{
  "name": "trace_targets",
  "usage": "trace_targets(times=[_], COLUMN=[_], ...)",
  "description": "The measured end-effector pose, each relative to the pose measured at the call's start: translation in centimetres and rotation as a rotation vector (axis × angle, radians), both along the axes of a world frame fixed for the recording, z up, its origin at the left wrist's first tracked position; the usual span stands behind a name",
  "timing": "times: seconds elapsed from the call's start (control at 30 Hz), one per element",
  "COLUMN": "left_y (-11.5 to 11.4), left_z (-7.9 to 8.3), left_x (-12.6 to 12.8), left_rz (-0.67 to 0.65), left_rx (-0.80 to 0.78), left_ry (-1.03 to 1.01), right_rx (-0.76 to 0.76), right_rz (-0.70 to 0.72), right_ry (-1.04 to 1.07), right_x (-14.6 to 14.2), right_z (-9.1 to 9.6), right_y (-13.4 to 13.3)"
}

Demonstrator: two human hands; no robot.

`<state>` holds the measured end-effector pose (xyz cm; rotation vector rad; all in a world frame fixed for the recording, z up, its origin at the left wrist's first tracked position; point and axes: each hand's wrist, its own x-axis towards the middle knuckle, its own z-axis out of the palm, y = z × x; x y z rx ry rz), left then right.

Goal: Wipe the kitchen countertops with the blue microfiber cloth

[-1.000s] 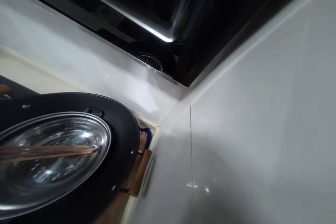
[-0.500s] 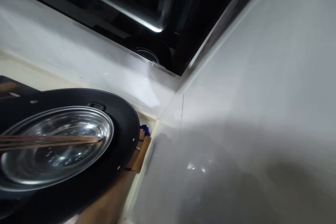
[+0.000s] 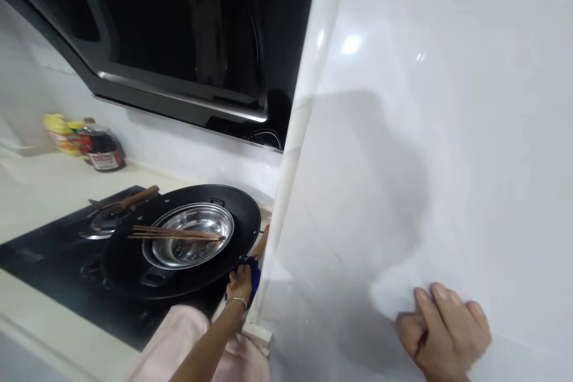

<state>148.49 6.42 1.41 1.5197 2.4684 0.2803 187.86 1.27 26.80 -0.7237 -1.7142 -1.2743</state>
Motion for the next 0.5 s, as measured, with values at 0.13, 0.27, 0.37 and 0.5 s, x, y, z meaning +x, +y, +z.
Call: trace_targets(times=[0.13,0.27,0.37,0.5], left_y=[-3.4,-5.5,-7.1,-10.5], left_z=[1.0,2.7,4.7,7.8], left_x=[0.1,-0.5,-0.9,-1.3], left_rz=[0.010,-0.012,-0.017,-0.040], left_rx=[-0.044,-0.059,-0.009,0.147], left_ry=[0.008,-0.044,-0.094,-0.212], right_rx=[0.080,0.091,0.067,0.026], right_rz=[0.025,0.037,0.030,0.033], right_ry=[0.044,0.067,0.075,0.084], right_x=[-0.2,-0.3,-0.2,-0.2], right_z=[-0.8,-1.5,-1.6,-1.3], right_y=[0.4,0.6,0.6,0.4])
